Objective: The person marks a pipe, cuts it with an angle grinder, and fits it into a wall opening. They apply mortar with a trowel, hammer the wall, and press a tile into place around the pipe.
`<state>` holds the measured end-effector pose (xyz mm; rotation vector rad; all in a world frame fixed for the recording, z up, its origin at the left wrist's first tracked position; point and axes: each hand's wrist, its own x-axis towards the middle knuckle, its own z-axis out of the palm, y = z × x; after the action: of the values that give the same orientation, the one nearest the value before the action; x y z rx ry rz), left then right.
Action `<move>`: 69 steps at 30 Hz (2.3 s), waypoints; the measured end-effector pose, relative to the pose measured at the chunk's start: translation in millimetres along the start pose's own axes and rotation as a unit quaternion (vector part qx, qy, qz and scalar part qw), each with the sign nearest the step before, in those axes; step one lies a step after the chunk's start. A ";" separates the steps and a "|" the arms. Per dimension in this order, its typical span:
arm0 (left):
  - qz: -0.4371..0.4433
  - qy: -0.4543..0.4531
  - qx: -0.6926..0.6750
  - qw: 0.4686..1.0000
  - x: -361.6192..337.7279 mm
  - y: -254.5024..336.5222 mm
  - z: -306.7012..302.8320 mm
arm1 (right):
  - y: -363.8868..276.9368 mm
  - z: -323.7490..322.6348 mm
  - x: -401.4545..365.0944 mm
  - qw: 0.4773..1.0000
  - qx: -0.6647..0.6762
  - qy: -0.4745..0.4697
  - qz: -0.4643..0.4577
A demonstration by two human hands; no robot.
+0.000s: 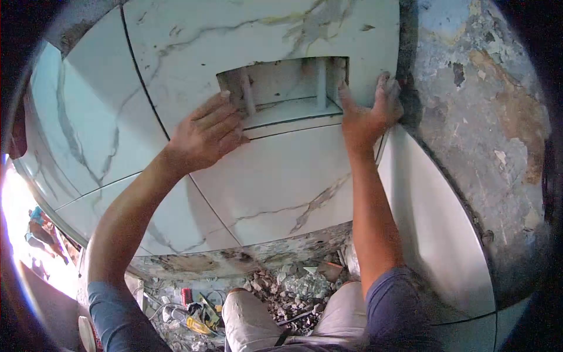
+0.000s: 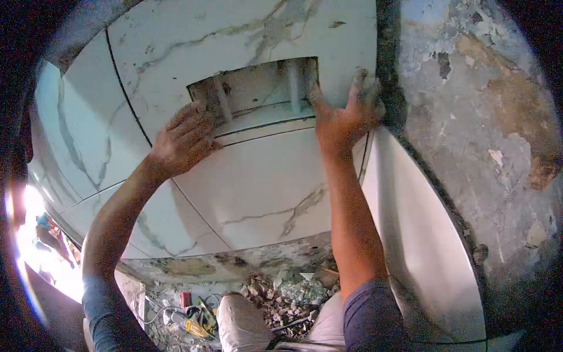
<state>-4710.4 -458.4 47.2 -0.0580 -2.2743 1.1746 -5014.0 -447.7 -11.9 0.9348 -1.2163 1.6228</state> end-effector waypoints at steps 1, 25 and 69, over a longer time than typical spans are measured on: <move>-0.006 0.004 -0.014 1.000 -3.7 0.2 0.4 | 1.4 0.8 -1.5 1.000 0.005 -0.001 0.007; -0.325 0.144 0.181 0.917 -8.5 -0.7 -42.4 | -9.8 -10.3 4.7 0.993 -0.016 -0.088 0.079; -0.095 -0.004 0.073 0.993 0.6 28.0 16.1 | 7.9 -11.7 -11.8 0.998 0.056 -0.022 -0.011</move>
<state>-4725.1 -452.9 18.9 0.2141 -2.1403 1.2356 -5018.2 -439.8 -27.9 1.0540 -1.1503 1.6755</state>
